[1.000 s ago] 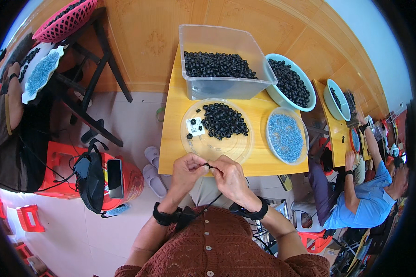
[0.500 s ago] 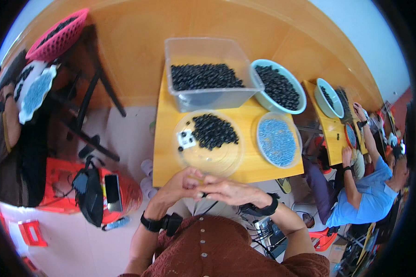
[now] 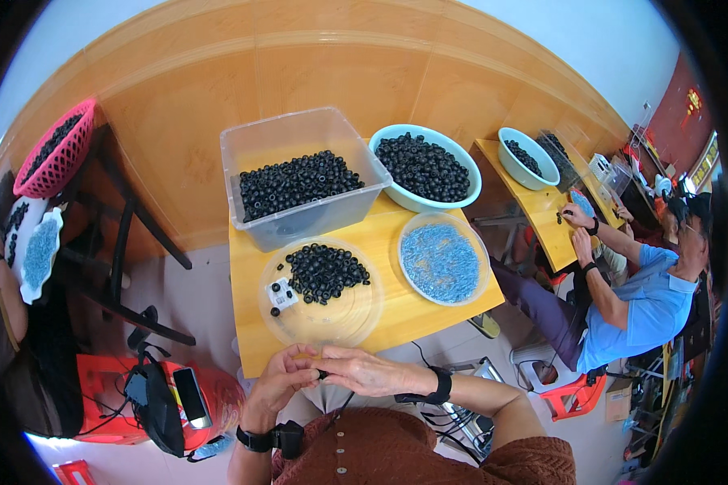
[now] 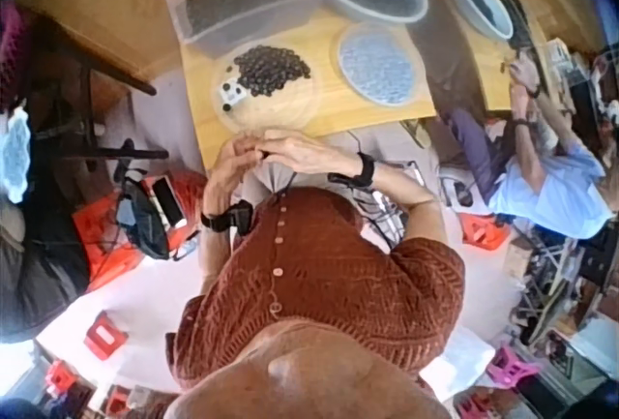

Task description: Sort small black round components and insert small blue pieces into them.

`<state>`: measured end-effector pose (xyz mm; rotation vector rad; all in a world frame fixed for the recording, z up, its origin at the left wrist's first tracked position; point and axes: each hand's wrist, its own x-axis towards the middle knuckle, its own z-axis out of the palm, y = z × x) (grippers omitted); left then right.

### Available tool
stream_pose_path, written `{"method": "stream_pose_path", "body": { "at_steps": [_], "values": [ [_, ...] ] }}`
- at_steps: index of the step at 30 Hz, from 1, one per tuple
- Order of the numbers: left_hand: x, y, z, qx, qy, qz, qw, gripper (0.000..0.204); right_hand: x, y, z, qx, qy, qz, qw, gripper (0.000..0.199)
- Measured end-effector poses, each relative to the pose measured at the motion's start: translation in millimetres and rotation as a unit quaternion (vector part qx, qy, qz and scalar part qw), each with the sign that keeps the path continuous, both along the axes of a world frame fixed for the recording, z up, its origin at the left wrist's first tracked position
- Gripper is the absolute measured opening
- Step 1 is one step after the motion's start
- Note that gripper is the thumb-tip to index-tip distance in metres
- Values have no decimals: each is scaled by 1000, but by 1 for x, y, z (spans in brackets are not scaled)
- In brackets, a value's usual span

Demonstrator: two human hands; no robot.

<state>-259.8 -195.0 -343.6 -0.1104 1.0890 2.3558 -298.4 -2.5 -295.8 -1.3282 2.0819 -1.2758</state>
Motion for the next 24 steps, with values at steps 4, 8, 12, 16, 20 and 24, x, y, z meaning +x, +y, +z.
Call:
{"method": "stream_pose_path", "body": {
  "at_steps": [4,8,12,16,20,24],
  "values": [
    [6,6,-6,-1,-40,4,999,24,1,4,3,15,55,-45,997,21],
    [8,8,-16,-16,-53,22,998,17,7,6,3,29,122,-83,989,29],
    [8,12,-11,-44,-54,43,997,15,8,6,-4,29,128,-92,987,29],
    [8,13,-16,-18,-47,55,997,15,7,6,-11,4,129,-98,987,29],
    [7,20,-14,-4,-49,72,996,15,6,7,-17,4,154,-115,981,27],
    [3,22,-14,2,-59,69,996,25,4,9,-20,-4,204,-144,968,26]
  ]
}}
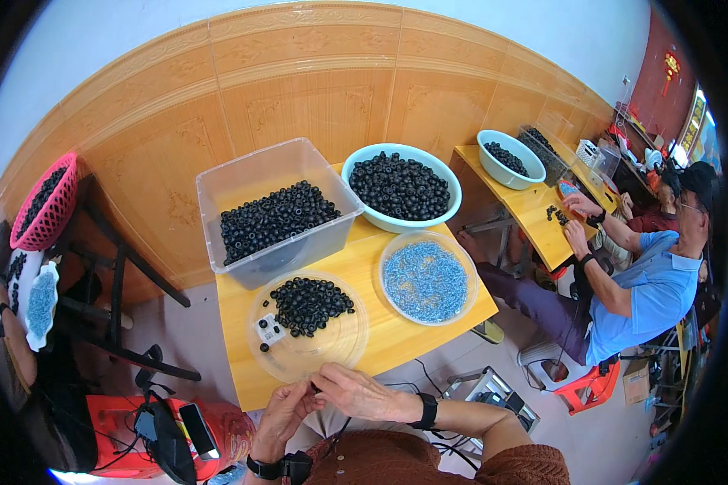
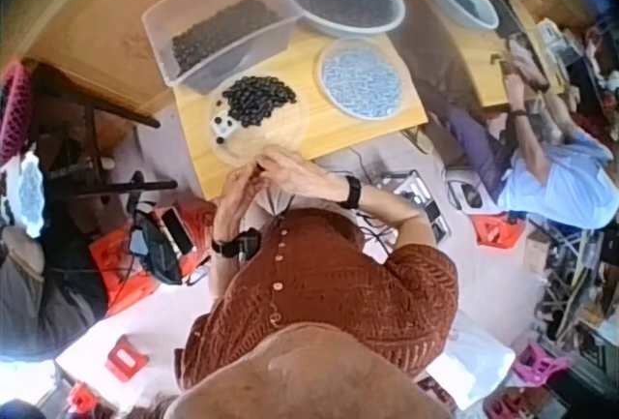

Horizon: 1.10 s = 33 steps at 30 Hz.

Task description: Sort small black round components and insert small blue pieces into them.

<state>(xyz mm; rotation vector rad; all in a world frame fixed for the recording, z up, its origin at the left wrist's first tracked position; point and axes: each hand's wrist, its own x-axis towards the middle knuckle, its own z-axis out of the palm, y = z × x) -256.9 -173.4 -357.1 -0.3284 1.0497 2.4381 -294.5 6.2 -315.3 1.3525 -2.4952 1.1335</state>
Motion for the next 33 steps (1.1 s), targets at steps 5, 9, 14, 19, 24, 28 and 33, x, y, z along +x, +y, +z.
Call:
{"method": "stream_pose_path", "body": {
  "at_steps": [5,9,14,19,24,28,33],
  "values": [
    [-6,-3,9,-43,31,-33,998,37,-11,19,2,17,-10,-77,997,23],
    [1,-13,5,-62,37,-2,997,37,-36,43,26,14,36,-132,991,23],
    [10,-28,2,-61,58,51,995,35,-67,75,27,-9,58,-265,963,24],
    [20,-39,-2,-52,70,111,990,33,-90,99,36,-24,100,-317,943,22],
    [24,-41,7,-68,74,120,988,31,-76,79,67,-62,70,-267,959,22],
    [6,-23,27,-134,81,42,987,31,-50,50,83,-50,-14,-144,988,27],
    [-27,8,62,-114,142,-2,983,30,-33,17,65,-55,-48,-50,996,32]
  ]
}}
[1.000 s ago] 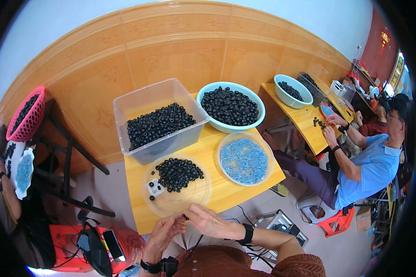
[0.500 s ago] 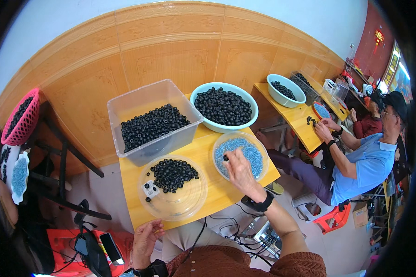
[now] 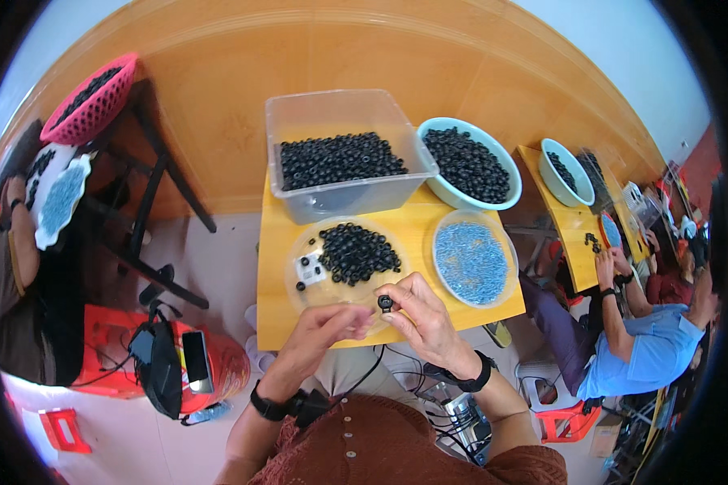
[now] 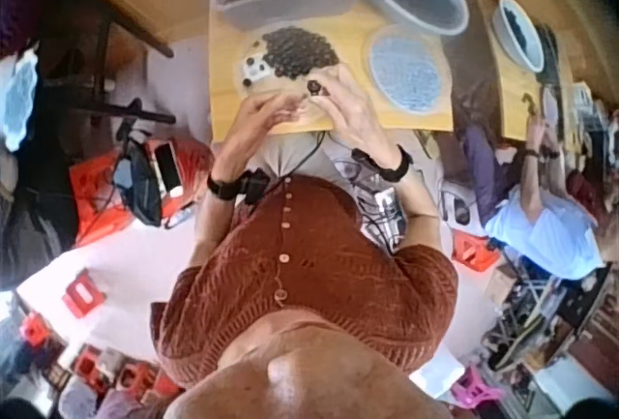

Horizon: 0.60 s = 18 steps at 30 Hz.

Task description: Sort small black round components and insert small blue pieces into them.

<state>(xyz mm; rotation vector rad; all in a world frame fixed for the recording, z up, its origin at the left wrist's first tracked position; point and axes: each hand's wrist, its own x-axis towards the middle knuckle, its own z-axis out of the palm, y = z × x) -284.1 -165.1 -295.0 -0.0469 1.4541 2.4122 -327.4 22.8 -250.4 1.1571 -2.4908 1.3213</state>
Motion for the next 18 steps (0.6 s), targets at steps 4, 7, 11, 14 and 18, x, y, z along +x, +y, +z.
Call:
{"method": "stream_pose_path", "body": {
  "at_steps": [4,7,11,14,18],
  "values": [
    [-5,9,0,75,11,3,997,27,7,-12,-7,24,31,26,999,35],
    [-2,11,-4,56,1,20,998,23,10,-15,-12,4,41,4,999,32],
    [-2,16,-11,64,-12,35,997,20,12,-14,-14,1,31,-3,1000,34],
    [-2,19,-9,64,0,33,997,21,12,-10,-15,21,38,-2,999,34],
    [0,20,-8,22,-9,16,1000,22,10,-6,-15,78,117,22,990,32]
  ]
}}
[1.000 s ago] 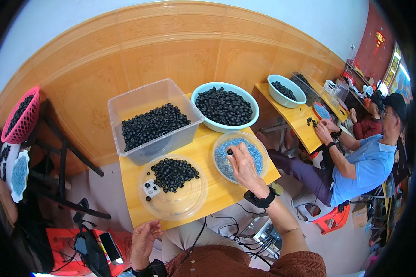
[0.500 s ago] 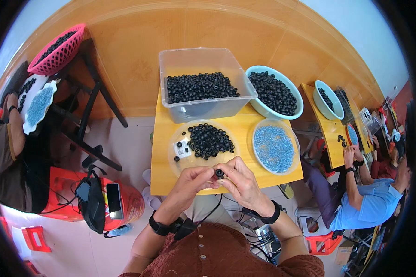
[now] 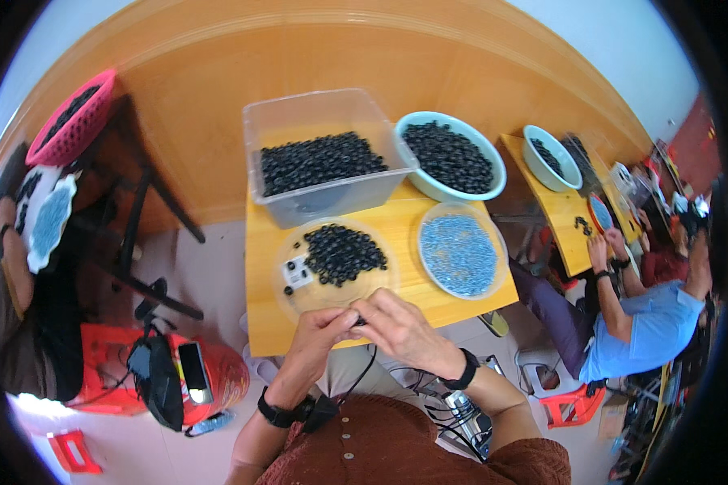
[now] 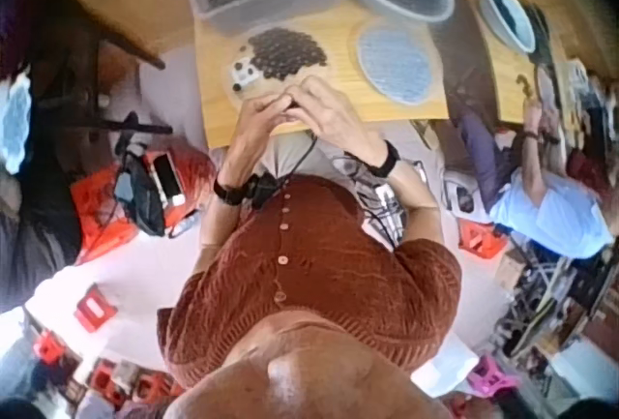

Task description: Sort small black round components and insert small blue pieces into them.

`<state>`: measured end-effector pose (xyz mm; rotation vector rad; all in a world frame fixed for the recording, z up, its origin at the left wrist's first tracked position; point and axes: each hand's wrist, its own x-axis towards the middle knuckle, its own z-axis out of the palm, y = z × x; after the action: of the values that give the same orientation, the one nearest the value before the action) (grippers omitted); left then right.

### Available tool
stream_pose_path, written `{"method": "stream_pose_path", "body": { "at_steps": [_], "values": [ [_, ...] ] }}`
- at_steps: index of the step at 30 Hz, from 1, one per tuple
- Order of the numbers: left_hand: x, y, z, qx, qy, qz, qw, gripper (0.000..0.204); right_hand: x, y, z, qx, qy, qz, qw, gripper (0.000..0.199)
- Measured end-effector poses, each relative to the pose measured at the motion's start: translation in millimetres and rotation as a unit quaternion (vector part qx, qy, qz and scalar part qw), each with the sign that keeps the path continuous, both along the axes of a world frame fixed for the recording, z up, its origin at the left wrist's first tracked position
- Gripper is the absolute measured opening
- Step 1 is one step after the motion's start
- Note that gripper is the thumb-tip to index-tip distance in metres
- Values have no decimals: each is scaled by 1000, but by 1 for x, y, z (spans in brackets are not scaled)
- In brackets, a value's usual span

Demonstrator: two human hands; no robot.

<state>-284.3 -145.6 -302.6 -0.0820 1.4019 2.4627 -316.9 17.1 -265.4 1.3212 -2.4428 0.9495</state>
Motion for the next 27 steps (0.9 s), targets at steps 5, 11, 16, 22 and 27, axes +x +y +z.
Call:
{"method": "stream_pose_path", "body": {
  "at_steps": [5,11,16,22,27],
  "values": [
    [3,-1,-14,28,-34,7,999,23,2,-3,-13,8,54,-16,998,32],
    [6,1,-24,6,-57,-16,998,32,7,4,-24,16,47,-24,998,28],
    [11,-13,-26,1,-78,-11,997,46,-13,24,-33,-37,-12,-114,993,27],
    [28,-41,-30,-39,-72,24,996,45,-137,107,-31,-73,-83,-348,931,21],
    [30,-41,-20,-37,-62,16,997,35,-201,164,4,28,23,-474,880,32]
  ]
}}
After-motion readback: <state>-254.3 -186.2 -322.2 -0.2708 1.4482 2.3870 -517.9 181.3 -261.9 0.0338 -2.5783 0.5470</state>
